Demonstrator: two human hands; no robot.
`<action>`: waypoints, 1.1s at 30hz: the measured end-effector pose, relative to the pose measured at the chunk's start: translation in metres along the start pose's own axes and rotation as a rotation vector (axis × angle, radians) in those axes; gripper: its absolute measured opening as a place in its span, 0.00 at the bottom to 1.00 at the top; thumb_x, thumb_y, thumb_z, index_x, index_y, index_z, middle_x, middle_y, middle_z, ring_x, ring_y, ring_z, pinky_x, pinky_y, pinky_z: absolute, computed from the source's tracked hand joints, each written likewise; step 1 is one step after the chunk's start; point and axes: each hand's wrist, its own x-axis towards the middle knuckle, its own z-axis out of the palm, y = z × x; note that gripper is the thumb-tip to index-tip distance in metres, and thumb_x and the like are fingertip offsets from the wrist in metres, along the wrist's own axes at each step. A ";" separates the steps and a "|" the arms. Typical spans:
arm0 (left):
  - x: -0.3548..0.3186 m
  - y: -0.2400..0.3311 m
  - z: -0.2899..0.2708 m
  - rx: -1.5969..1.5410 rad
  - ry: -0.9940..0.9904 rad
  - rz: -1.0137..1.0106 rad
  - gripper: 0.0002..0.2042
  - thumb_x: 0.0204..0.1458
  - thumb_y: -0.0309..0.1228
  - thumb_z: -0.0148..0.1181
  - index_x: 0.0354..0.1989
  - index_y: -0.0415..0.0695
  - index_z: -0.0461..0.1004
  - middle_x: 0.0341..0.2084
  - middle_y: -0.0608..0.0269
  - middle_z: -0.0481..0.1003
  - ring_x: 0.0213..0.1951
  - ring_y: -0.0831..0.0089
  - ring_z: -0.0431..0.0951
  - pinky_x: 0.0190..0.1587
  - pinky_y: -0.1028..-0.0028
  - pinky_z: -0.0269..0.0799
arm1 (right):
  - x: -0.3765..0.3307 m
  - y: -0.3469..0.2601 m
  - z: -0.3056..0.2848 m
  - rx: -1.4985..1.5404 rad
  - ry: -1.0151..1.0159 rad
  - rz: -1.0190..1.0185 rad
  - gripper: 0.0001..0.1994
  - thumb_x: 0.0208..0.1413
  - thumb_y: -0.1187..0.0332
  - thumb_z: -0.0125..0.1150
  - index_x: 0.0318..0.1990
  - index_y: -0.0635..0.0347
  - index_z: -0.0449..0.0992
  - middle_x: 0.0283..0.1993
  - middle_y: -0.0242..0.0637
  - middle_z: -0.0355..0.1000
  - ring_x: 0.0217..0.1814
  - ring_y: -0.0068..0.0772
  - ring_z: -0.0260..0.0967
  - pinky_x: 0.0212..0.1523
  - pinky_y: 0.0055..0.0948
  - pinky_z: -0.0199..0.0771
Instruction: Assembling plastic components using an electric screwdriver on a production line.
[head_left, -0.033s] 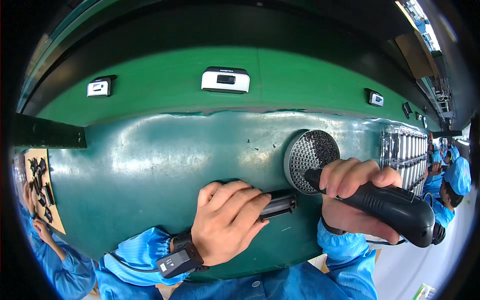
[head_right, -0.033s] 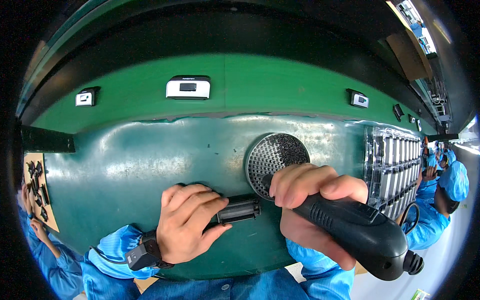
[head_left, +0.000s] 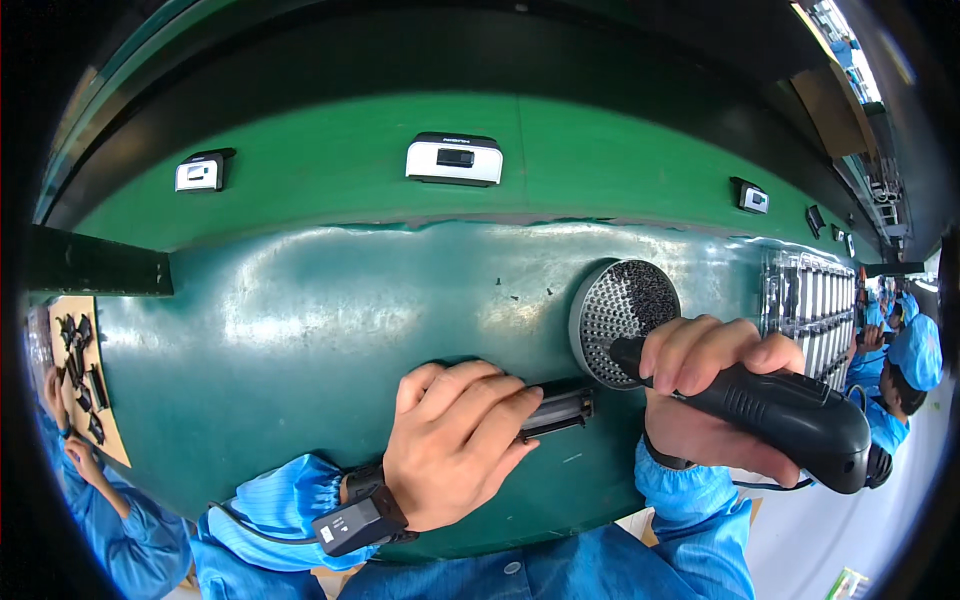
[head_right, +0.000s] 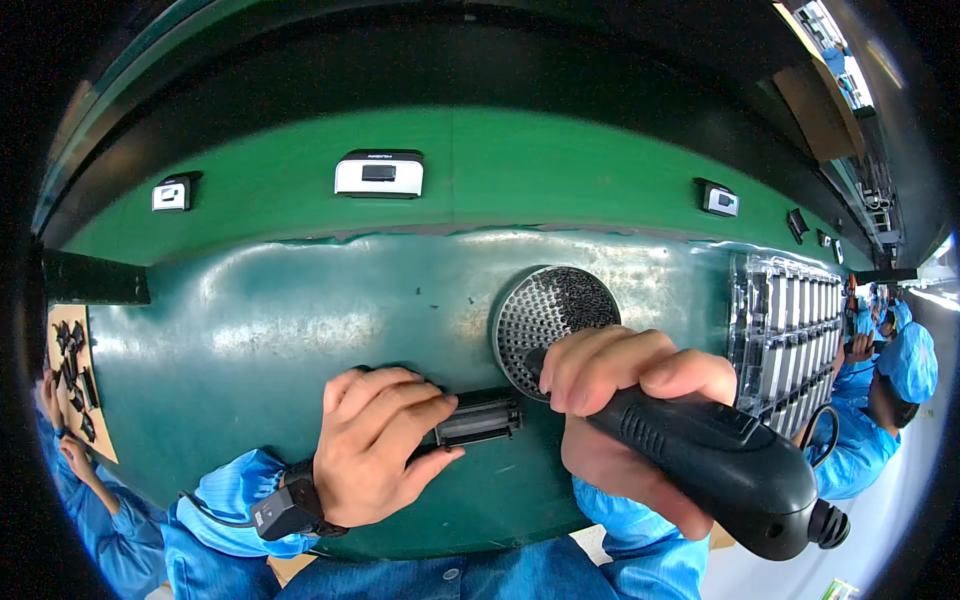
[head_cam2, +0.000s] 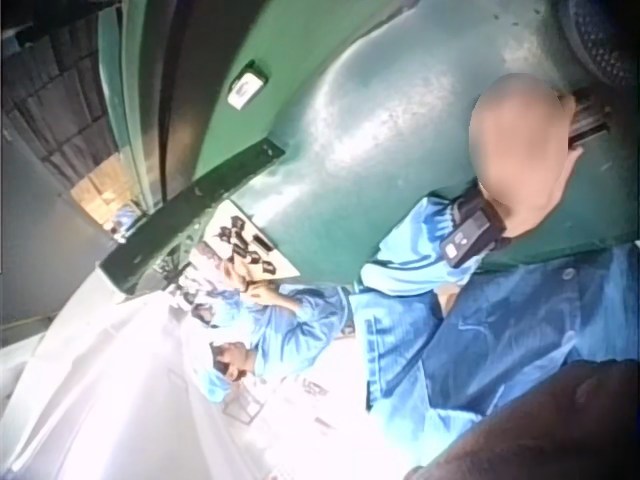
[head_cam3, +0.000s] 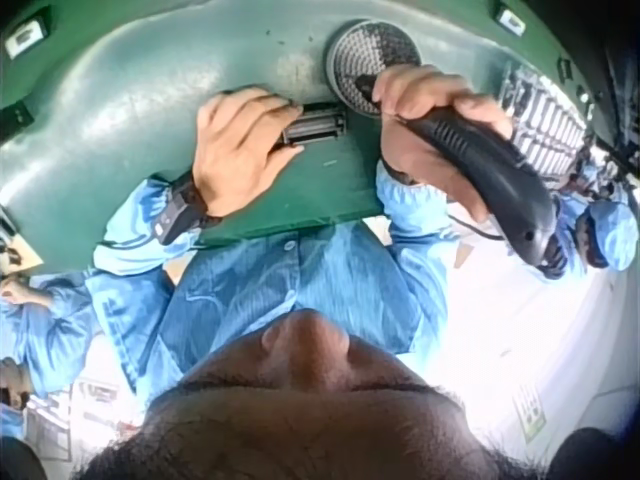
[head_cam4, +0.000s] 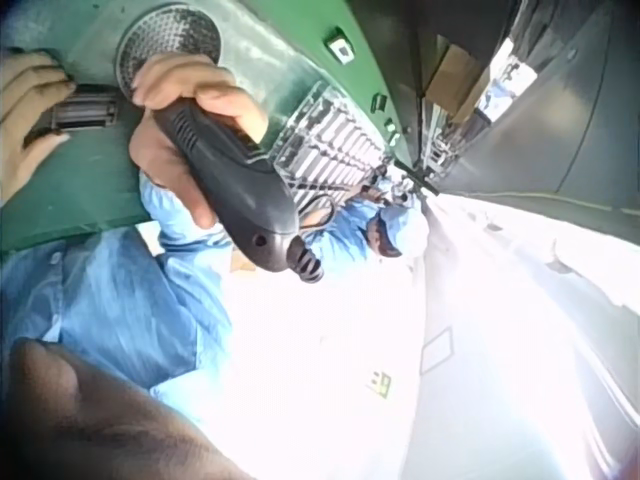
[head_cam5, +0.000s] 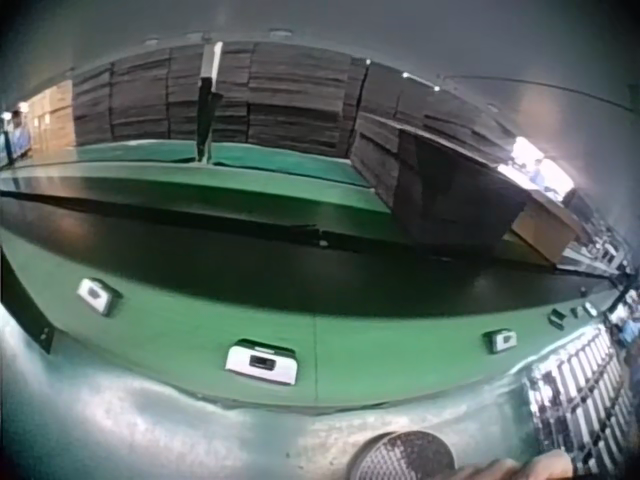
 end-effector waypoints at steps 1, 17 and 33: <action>0.000 0.001 -0.002 0.002 0.001 -0.002 0.26 0.35 0.33 0.78 0.47 0.44 0.80 0.45 0.62 0.77 0.50 0.60 0.76 0.53 0.59 0.65 | 0.002 -0.001 0.001 0.003 -0.001 0.001 0.44 0.50 0.21 0.53 0.54 0.55 0.65 0.29 0.38 0.67 0.23 0.35 0.66 0.23 0.37 0.70; -0.032 -0.017 -0.019 -0.151 0.039 -0.124 0.24 0.28 0.28 0.79 0.41 0.49 0.84 0.42 0.67 0.69 0.51 0.61 0.71 0.49 0.62 0.64 | -0.046 -0.029 0.087 0.032 -0.088 0.051 0.32 0.57 0.35 0.63 0.50 0.52 0.63 0.25 0.36 0.69 0.19 0.32 0.67 0.19 0.35 0.73; -0.042 -0.027 -0.022 -0.169 0.040 -0.119 0.24 0.28 0.28 0.77 0.42 0.49 0.84 0.42 0.68 0.69 0.52 0.61 0.71 0.48 0.62 0.63 | -0.059 -0.012 0.101 0.037 -0.080 0.112 0.34 0.55 0.32 0.63 0.51 0.52 0.64 0.26 0.37 0.70 0.21 0.35 0.69 0.19 0.35 0.73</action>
